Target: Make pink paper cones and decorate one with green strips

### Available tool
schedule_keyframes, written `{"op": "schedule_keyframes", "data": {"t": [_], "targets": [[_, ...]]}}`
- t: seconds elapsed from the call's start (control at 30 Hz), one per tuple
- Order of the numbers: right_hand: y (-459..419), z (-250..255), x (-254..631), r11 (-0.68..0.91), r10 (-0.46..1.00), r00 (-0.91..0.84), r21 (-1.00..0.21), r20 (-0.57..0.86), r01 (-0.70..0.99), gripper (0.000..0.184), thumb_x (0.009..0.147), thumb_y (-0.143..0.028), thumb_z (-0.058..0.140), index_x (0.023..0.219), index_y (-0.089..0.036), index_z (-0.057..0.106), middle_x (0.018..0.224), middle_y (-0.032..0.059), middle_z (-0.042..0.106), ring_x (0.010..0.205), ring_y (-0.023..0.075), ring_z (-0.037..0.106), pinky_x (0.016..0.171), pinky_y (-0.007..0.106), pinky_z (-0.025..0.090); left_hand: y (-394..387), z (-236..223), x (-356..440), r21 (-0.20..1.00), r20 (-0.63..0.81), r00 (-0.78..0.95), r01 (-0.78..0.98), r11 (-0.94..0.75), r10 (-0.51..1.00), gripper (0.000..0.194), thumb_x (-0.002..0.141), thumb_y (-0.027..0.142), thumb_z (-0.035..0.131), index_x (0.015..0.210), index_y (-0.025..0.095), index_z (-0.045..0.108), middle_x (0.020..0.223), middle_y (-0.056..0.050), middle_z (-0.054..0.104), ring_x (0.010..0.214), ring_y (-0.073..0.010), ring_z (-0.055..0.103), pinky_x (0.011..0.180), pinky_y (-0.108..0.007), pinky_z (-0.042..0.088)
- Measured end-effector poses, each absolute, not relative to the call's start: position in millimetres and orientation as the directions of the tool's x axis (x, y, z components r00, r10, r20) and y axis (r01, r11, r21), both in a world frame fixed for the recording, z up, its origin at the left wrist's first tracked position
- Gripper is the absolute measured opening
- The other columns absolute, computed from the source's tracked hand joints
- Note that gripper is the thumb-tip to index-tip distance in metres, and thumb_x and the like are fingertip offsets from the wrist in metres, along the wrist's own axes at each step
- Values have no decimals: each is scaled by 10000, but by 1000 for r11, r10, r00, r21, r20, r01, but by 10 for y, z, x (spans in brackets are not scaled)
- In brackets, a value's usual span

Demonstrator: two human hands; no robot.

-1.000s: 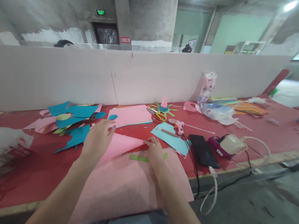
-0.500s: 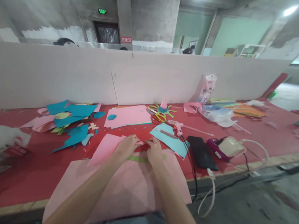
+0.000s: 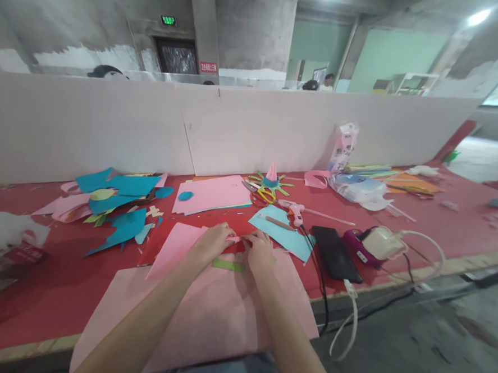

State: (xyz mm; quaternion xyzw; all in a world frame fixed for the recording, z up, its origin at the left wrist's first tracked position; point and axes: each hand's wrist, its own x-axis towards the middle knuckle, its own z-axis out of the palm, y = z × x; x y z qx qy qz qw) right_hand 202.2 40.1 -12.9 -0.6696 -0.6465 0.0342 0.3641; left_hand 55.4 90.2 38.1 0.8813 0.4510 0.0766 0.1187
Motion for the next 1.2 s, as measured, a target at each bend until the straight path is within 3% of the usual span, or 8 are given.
{"op": "schedule_keyframes", "data": {"t": [0.57,0.87,1.2], "targets": [[424,-171,2046,82,892,181,-542,414,836,217,810,-174,505,876,-230,704,869,60,607,823,178,524,788,299,404,956,269,674,317,87,494,809,-494,865,187,789,345,554,872,198,633,935,-44,630,856,-160,594,721,-240,432],[488,-239,2111,96,849,329,-733,414,674,314,796,-130,409,990,-187,650,918,70,599,804,166,576,769,297,448,933,384,689,246,63,525,816,-523,849,214,797,384,539,874,207,630,902,-51,652,866,-180,606,725,-254,426],[453,-210,2087,106,860,307,-730,409,675,309,756,-89,410,915,-177,660,911,72,601,830,167,571,781,281,449,981,398,688,236,57,533,814,-531,844,199,777,386,557,854,226,645,839,-42,668,796,-174,615,669,-246,417]]}}
